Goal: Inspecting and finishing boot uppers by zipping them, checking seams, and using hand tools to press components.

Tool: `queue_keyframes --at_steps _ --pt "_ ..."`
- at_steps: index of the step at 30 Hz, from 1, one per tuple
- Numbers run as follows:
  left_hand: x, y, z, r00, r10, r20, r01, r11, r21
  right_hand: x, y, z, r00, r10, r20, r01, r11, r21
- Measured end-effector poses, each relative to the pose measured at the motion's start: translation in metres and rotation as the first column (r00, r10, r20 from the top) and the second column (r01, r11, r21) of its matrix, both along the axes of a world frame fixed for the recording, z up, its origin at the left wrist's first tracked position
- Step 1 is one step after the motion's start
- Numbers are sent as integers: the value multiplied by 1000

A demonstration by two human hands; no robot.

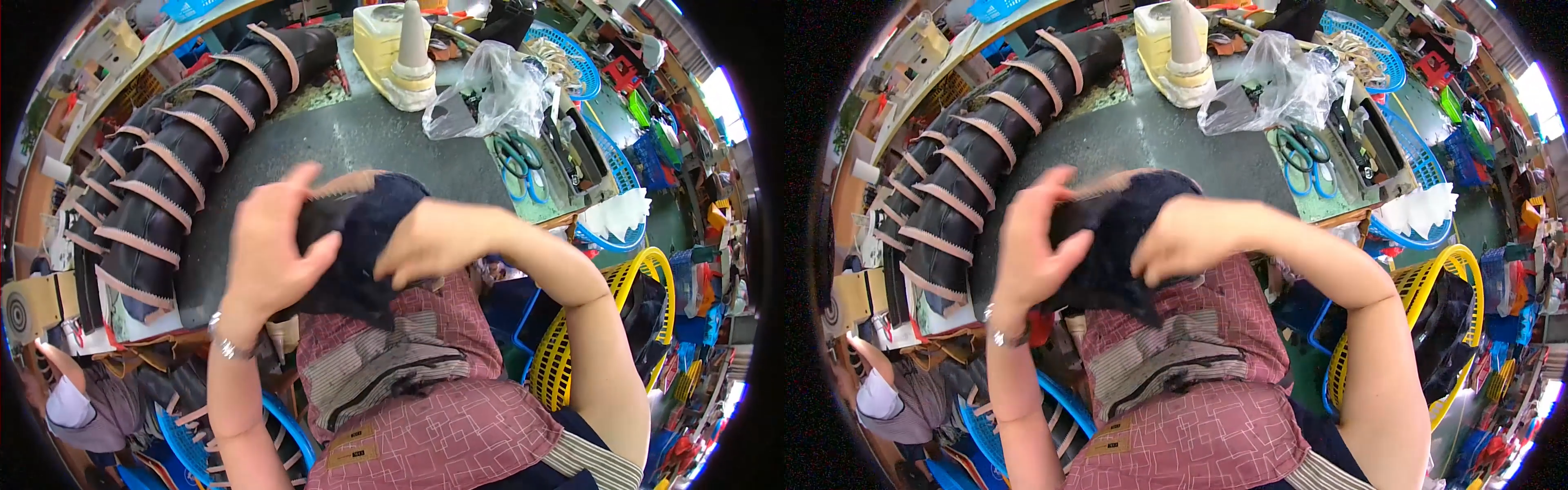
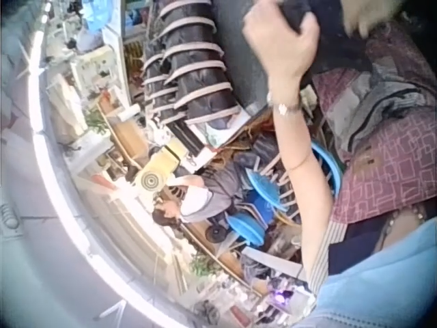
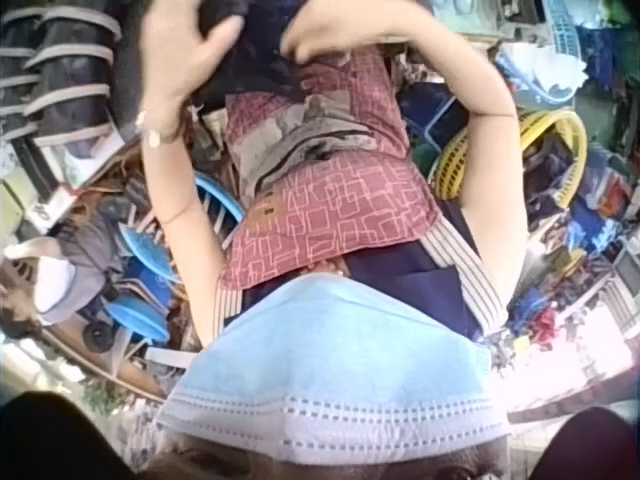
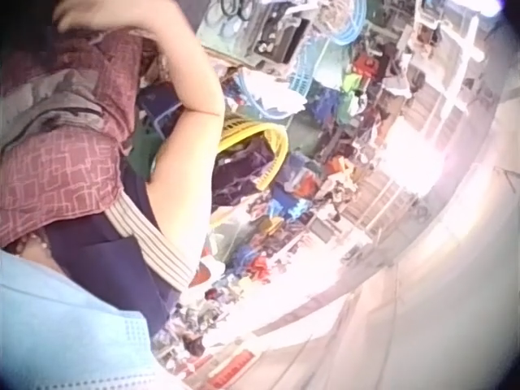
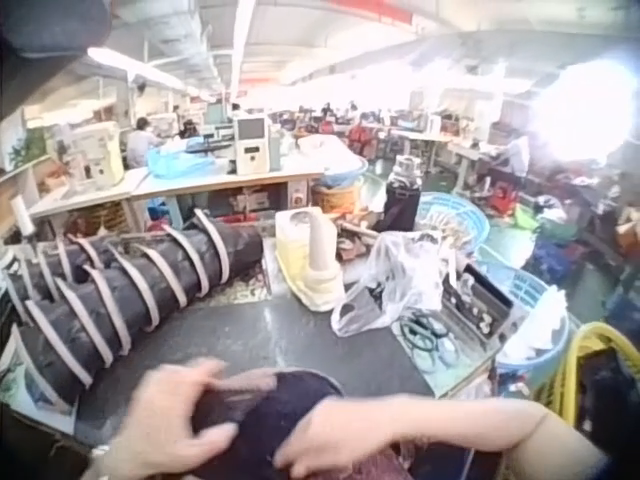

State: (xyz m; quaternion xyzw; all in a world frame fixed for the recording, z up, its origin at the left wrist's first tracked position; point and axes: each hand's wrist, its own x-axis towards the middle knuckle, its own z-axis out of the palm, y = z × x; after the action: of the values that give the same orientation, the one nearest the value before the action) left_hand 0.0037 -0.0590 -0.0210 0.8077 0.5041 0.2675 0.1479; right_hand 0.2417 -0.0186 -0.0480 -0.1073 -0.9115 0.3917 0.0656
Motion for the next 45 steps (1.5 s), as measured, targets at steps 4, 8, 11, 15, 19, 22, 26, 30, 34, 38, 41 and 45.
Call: queue_keyframes --at_steps 4,8,11,15,19,22,26,30,34,38,41,45 --pt "23 31 -48 963 65 -263 -60 998 25 61 117 -20 534 -823 -196 791 404 460" --pt "52 48 -60 956 48 -288 -57 998 -25 131 194 -73 396 -918 -1 596 256 761" --pt "59 40 -73 989 -24 -145 26 1000 9 140 198 -89 422 -905 52 586 316 746" --pt "57 35 -77 998 -64 -12 65 970 236 149 192 -95 371 -921 -120 796 249 552" --pt "57 40 -76 984 -17 176 18 1000 -7 165 182 -86 120 -978 -172 991 108 80" --pt "62 44 -77 992 92 89 -85 993 -78 162 172 -77 25 -934 -357 898 178 -401" --pt "68 30 -80 925 226 -306 -199 973 117 106 107 -32 142 -964 -225 697 258 -669" --pt "67 31 -85 968 192 -164 -160 969 187 52 59 -24 305 -946 -106 617 281 -735" --pt "62 38 -84 984 80 162 -64 993 -104 22 34 -44 363 -918 -162 510 340 -790" --pt "58 43 -91 916 136 377 -31 962 -272 -3 26 -56 357 -890 -284 664 456 -592" --pt "55 43 -95 889 138 436 24 938 -346 -10 30 -57 333 -898 -286 641 438 -631" --pt "56 43 -93 911 52 409 54 968 -245 -13 27 -72 283 -928 -244 771 371 -517"
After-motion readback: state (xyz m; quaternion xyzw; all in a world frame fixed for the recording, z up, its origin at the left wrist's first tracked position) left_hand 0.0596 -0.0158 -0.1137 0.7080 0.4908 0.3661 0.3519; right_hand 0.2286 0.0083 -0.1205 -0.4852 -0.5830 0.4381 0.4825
